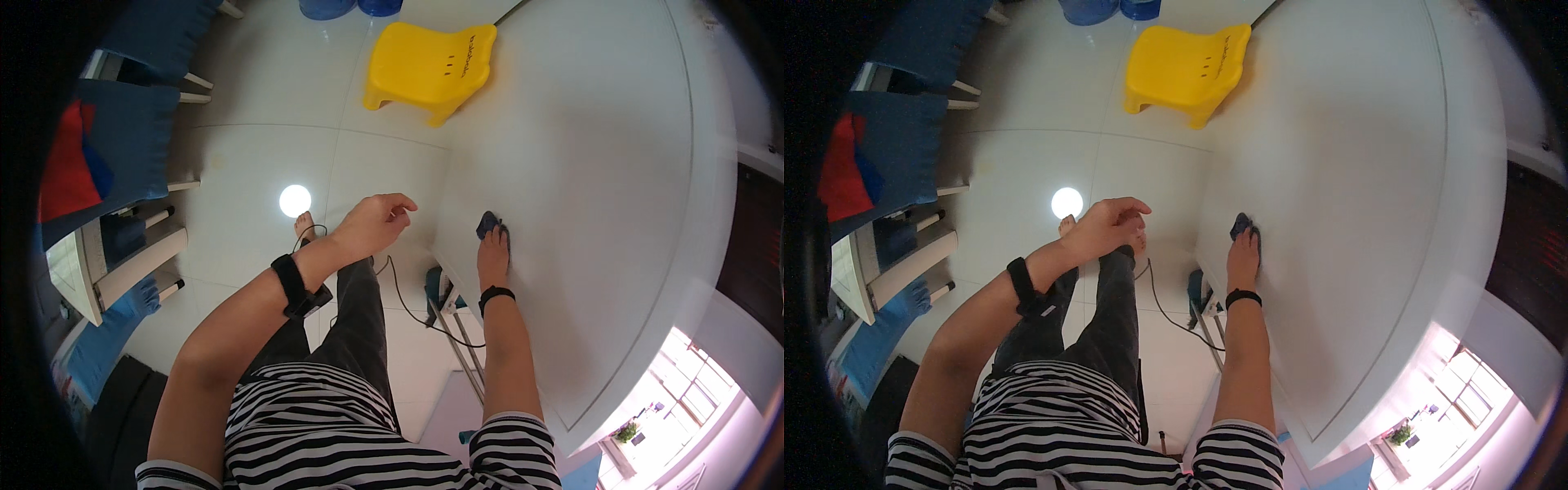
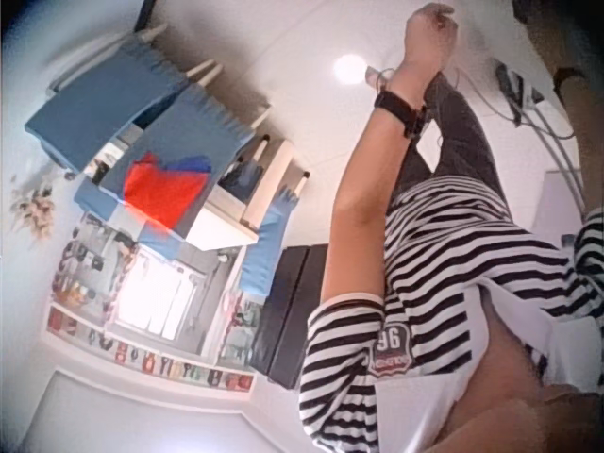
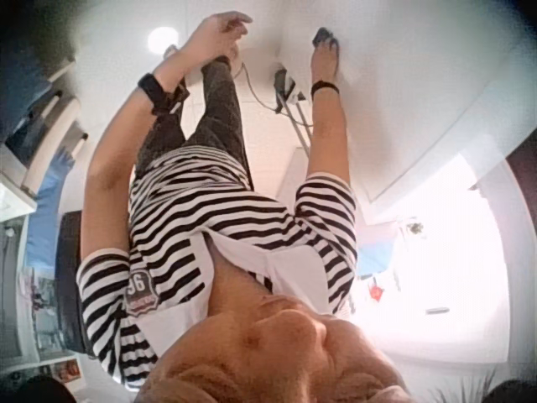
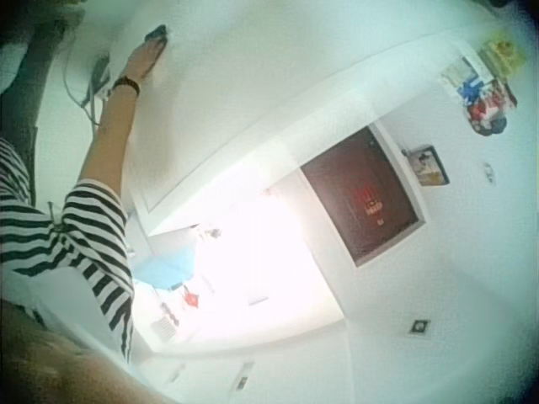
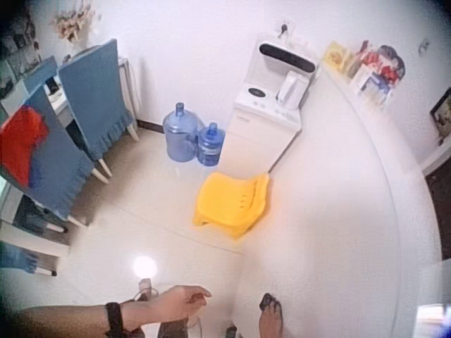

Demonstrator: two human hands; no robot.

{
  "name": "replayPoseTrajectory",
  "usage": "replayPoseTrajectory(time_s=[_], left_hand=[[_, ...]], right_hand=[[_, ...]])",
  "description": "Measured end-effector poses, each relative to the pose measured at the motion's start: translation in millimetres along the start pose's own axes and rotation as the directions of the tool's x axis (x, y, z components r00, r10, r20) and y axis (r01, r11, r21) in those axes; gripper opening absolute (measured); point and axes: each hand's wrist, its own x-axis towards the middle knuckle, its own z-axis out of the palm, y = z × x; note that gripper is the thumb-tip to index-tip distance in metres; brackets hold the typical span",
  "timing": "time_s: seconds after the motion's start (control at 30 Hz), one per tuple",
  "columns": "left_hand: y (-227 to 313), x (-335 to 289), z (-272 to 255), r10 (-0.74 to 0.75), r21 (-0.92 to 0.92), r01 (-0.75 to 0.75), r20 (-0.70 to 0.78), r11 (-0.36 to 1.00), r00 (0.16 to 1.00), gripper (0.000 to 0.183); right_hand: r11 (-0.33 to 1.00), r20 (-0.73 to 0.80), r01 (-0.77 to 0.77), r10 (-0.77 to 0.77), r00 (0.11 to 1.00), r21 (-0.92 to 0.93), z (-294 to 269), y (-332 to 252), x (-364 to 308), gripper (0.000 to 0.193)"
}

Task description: The person wipes the top of a white cabinet and the side of a water dispenser with a blue cloth by hand, moving around the furniture to reach different surfaces.

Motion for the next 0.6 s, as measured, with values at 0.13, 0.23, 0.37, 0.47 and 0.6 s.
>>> replayPoseTrajectory(time_s=[0.13, 0.23, 0.37, 0.47, 0.6], left_hand=[[18, 11, 19, -0.071, 0.003, 0.071, 0.016, 0.997, 0.997, 0.023], [23, 6, 20, -0.094, -0.043, 0.094, -0.001, 0.995, 0.996, 0.023], [46, -3, 19, -0.063, 0.013, 0.062, 0.008, 0.998, 0.998, 0.024], [55, -12, 10, -0.052, 0.040, 0.050, 0.036, 0.998, 0.998, 0.024], [54, -20, -2, 0.030, 0.001, -0.030, 0.109, 1.000, 0.994, 0.025]], right_hand=[[0.999, -0.005, 0.030, -0.029, 1.000, 0.036, 34, -24, -9, 0.030], [0.990, 0.024, 0.128, -0.130, 0.991, 0.060, 19, -29, -20, 0.026], [0.989, 0.058, 0.095, -0.102, 0.993, 0.115, 10, -19, -34, 0.023], [0.997, -0.011, 0.055, -0.054, 0.998, 0.061, -5, -2, -42, 0.022], [0.996, -0.139, -0.085, 0.081, 0.987, -0.027, -58, 50, -49, 0.021]])
